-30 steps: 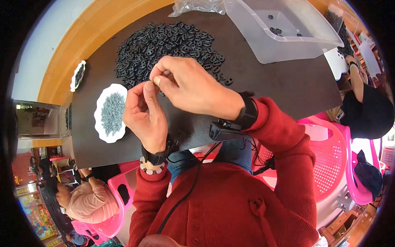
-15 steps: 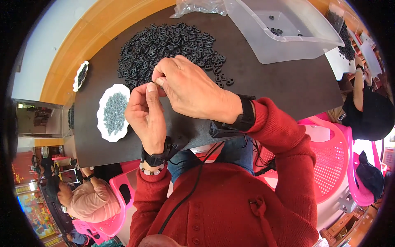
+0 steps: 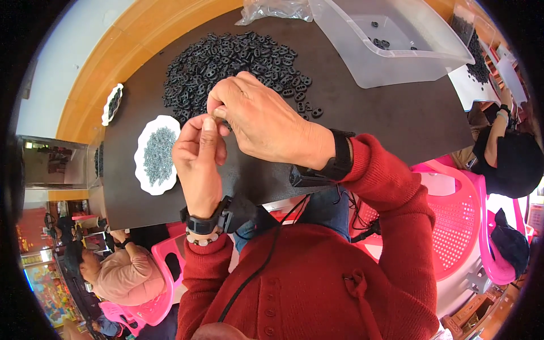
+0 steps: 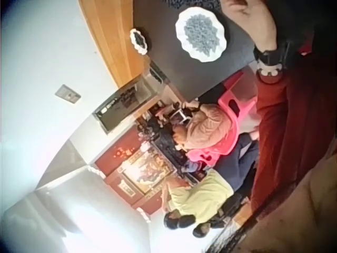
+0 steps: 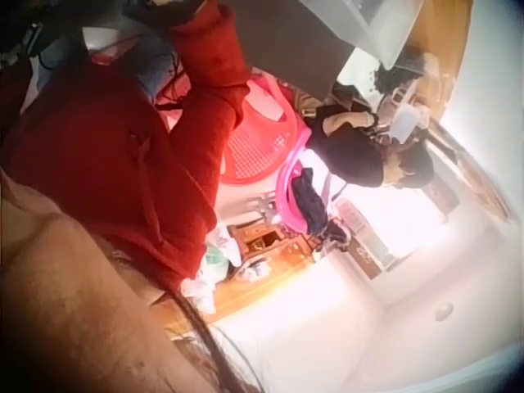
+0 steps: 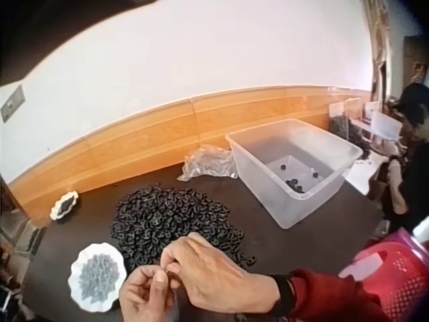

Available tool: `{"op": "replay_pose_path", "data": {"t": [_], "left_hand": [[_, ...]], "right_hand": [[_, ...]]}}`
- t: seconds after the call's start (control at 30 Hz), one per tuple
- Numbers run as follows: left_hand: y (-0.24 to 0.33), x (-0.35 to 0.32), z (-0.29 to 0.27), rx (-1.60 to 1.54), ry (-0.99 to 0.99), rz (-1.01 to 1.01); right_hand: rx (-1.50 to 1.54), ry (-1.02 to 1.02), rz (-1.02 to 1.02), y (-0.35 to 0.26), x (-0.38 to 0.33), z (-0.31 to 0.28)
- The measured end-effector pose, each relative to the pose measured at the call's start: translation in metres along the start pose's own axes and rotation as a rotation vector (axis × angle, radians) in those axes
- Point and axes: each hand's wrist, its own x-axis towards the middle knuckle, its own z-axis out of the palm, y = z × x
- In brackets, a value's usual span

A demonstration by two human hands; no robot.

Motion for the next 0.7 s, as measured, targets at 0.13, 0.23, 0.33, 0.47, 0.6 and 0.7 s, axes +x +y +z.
{"op": "replay_pose_path", "data": {"t": [0.13,0.23,0.33,0.47,0.6,0.7], "left_hand": [[-0.0022,-0.0043,-0.0005,0.183,0.069,0.149],[0.0008,-0.0032,-0.0037,0.064,0.031,0.084],[0.0000,-0.0011,-0.0085,0.040,0.044,0.096],[0.0023,-0.0007,-0.0073,-0.025,0.046,0.089],[0.0020,-0.0022,-0.0064,-0.181,0.030,0.007],[0.0068,-0.0033,-0.0075,-0.357,-0.001,-0.073]], "right_hand": [[0.011,-0.018,-0.004,-0.0003,0.0007,0.0005],[-0.025,0.013,-0.083,-0.0008,0.0037,0.0013],[0.000,0.061,-0.115,-0.0034,0.0070,0.0013],[-0.065,0.101,-0.183,-0.0044,0.0087,-0.0008],[-0.129,0.125,-0.225,-0.0051,0.0076,-0.0013],[-0.227,0.152,-0.307,-0.0090,0.0094,-0.0042]]}}
